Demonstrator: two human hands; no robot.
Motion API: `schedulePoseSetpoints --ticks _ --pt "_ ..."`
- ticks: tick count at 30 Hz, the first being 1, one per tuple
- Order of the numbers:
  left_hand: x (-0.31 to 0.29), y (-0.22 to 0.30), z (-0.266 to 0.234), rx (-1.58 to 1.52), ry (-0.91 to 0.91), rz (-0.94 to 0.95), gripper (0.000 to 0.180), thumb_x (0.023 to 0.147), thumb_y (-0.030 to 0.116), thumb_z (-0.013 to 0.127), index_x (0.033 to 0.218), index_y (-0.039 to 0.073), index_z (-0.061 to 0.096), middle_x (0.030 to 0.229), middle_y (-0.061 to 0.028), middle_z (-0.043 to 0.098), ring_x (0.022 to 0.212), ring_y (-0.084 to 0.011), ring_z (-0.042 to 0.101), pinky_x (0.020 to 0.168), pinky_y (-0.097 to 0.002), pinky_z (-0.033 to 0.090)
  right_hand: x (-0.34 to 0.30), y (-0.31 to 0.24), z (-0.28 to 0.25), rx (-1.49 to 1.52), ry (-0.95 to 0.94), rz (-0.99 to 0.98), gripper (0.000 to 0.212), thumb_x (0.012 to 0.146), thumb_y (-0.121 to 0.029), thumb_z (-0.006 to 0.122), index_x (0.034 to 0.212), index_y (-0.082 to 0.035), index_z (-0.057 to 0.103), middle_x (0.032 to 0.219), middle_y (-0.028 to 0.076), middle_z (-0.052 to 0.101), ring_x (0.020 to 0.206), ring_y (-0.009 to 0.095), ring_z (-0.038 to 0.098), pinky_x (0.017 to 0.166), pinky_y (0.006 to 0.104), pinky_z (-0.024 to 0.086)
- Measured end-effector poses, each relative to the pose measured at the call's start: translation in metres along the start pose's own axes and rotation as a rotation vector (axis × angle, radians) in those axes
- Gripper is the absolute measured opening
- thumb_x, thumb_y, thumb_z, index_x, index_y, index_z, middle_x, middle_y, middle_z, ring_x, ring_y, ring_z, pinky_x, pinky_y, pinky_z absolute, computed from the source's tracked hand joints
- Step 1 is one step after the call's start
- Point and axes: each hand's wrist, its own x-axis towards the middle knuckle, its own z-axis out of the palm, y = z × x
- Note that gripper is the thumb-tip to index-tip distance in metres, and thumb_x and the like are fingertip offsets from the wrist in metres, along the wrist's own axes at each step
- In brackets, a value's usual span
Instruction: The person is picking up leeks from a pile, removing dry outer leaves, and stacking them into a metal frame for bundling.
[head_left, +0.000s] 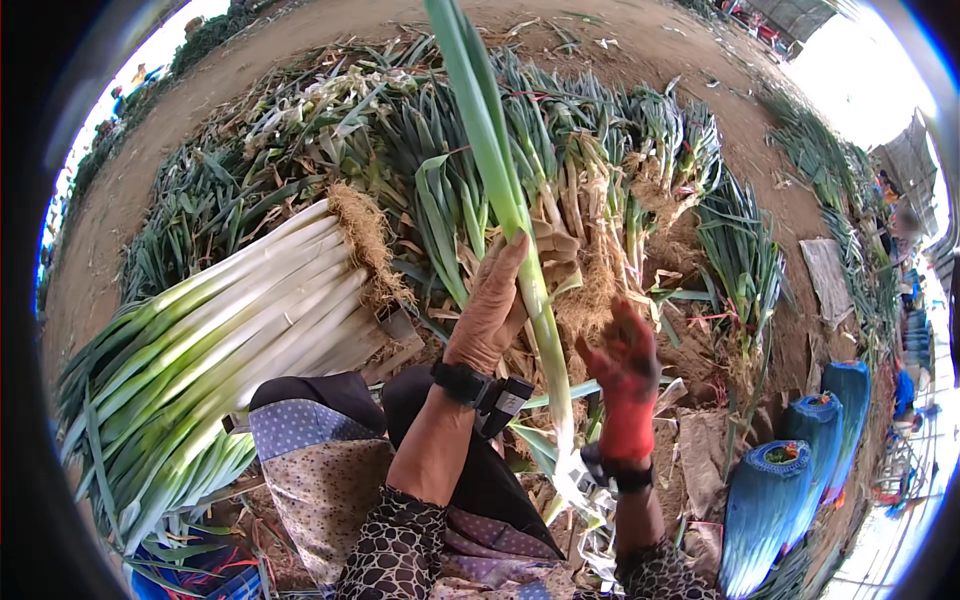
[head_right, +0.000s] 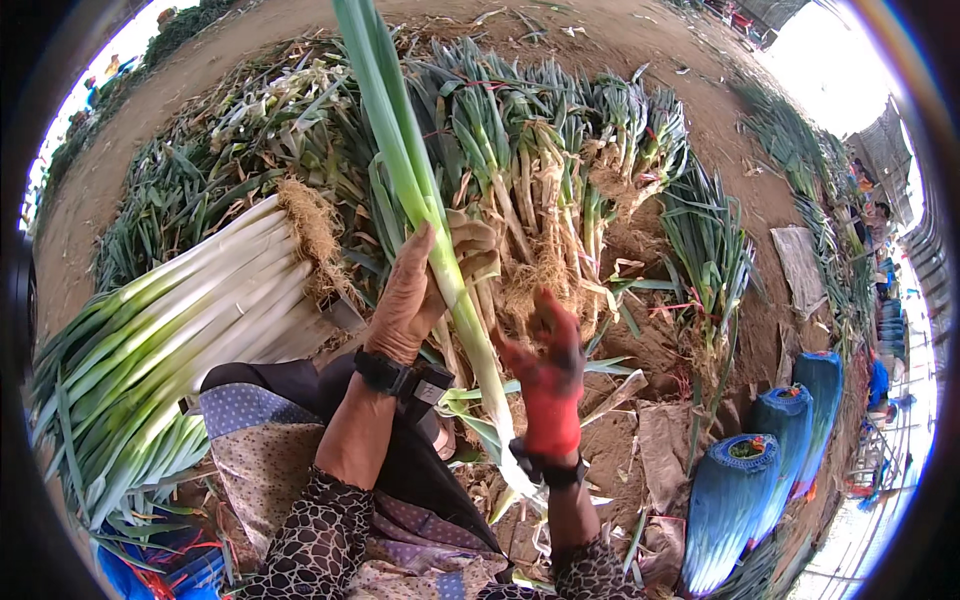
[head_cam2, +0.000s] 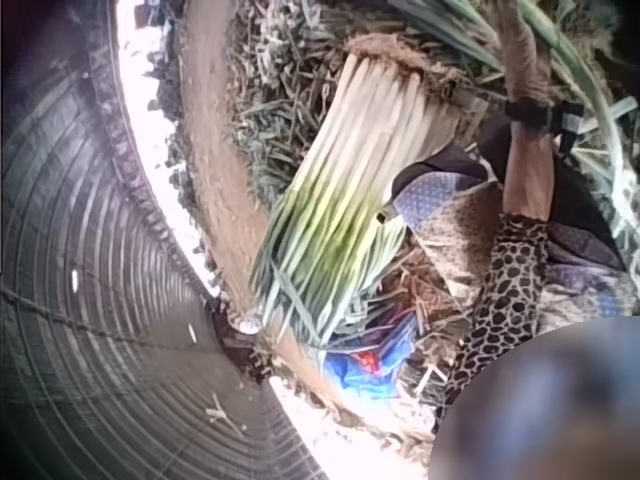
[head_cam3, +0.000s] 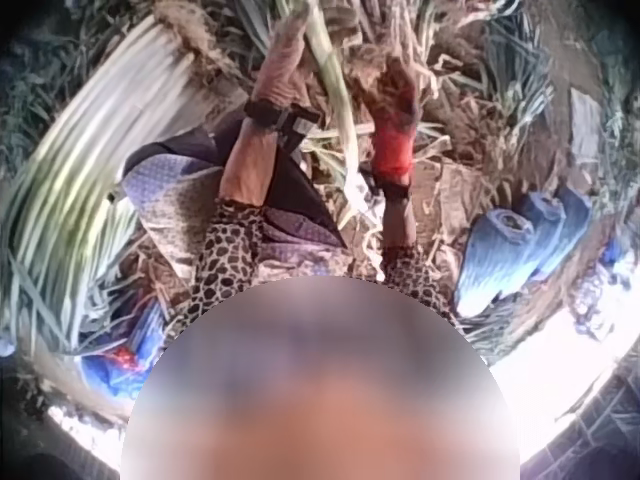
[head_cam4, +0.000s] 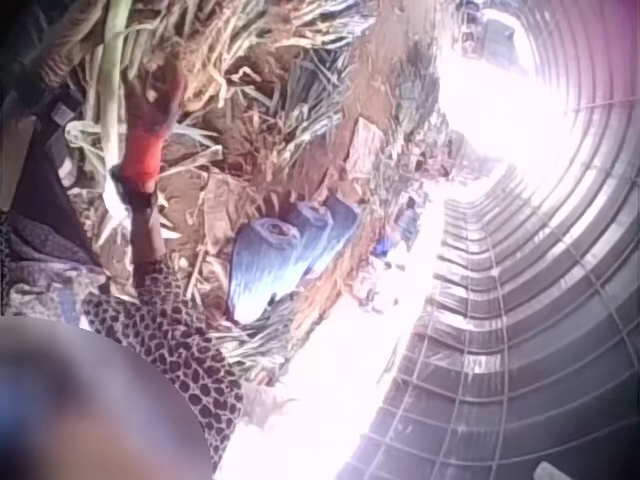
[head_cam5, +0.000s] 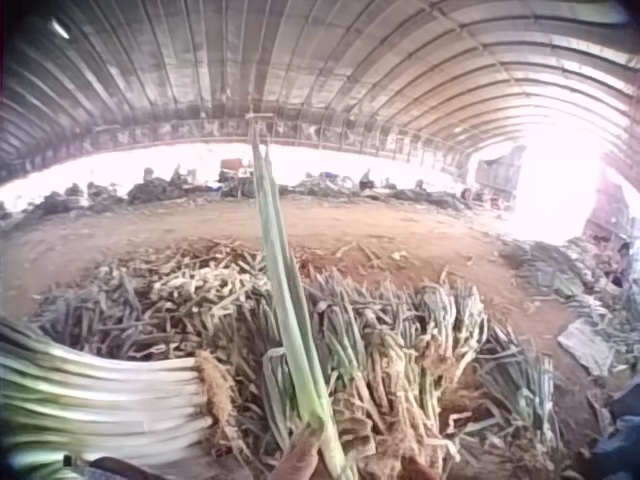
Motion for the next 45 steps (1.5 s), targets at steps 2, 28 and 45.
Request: schedulePoseSetpoints --ticks 2,28,45 --pt "-0.002 -0.006 0.004 -0.025 0.004 -0.053 0.045 0.096 0.039 0.056 0.121 0.001 0.052 0.114 -0.0151 0.061 0.106 -0.0241 0.06 0.096 -0.0399 0.048 0.024 -0.029 0.022 -0.048 -0.056 0.014 0.059 0.077 -0.009 0.075 0.131 -0.002 0.05 0.112 0.006 0.055 0.092 0.014 0.053 0.086 0.0311 0.049" --pt "0.003 0.015 -0.02 -0.049 0.174 0.12 0.058 0.089 0.058 0.057 0.11 0.004 0.052 0.066 0.0017 0.041 0.057 -0.0069 0.039 0.046 -0.0231 0.033 -0.309 0.087 -0.235 -1.369 -1.269 0.661 0.023 0.08 -0.028 0.064 0.088 -0.006 0.065 0.088 0.016 0.066 0.079 0.034 0.065 0.068 0.0419 0.052" --pt "0.01 0.001 -0.012 -0.006 0.423 0.183 0.041 0.086 0.041 0.07 0.079 0.008 0.048 0.067 -0.0015 0.049 0.058 -0.0118 0.048 0.051 -0.0277 0.041 -0.062 0.028 -0.012 -0.689 0.014 -0.186 0.049 0.082 -0.001 0.071 0.128 0.0 0.054 0.11 0.015 0.063 0.098 0.023 0.061 0.084 0.0311 0.049"
